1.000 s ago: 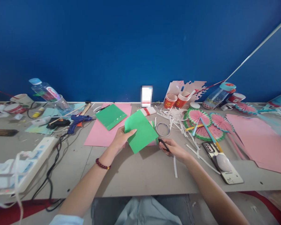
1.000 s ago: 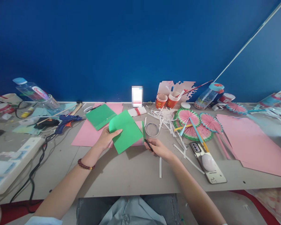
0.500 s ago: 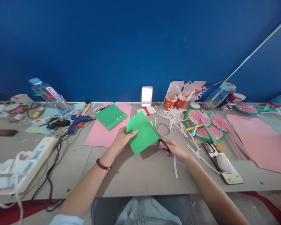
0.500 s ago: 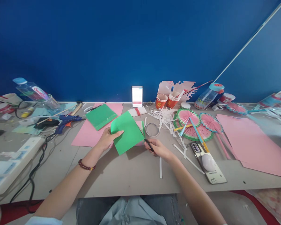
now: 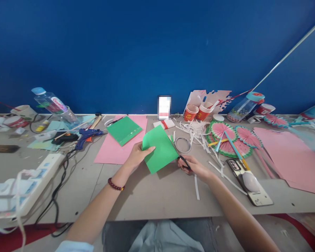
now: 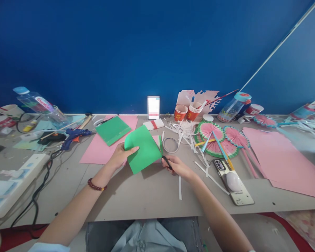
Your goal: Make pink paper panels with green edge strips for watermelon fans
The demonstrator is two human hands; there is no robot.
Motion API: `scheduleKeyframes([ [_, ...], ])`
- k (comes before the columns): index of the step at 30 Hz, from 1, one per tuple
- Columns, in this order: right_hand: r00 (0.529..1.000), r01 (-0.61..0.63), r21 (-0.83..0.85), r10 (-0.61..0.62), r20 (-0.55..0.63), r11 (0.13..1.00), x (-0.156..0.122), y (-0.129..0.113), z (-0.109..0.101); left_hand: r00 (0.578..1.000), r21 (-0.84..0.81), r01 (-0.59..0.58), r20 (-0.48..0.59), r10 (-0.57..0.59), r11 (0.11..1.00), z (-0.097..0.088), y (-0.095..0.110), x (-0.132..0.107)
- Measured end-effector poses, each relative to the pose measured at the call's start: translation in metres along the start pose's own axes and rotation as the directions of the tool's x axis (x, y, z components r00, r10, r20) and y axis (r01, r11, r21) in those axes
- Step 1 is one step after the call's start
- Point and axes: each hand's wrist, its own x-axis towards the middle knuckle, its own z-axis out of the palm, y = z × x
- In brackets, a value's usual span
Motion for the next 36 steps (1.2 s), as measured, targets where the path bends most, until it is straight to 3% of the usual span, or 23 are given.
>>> scheduleKeyframes([
  [7, 1.0, 0.02, -0.005, -0.02, -0.01, 1.0, 0.001, 0.003, -0.001, 0.998, 0.005, -0.002, 0.067, 0.002, 1.0, -0.002, -0.008, 0.003],
  [36, 0.999, 0.014, -0.011, -0.014, -0.032, 1.0, 0.0, 0.002, 0.001, 0.996, -0.03, -0.005, 0.089, 0.008, 1.0, -0.004, -0.013, 0.005],
])
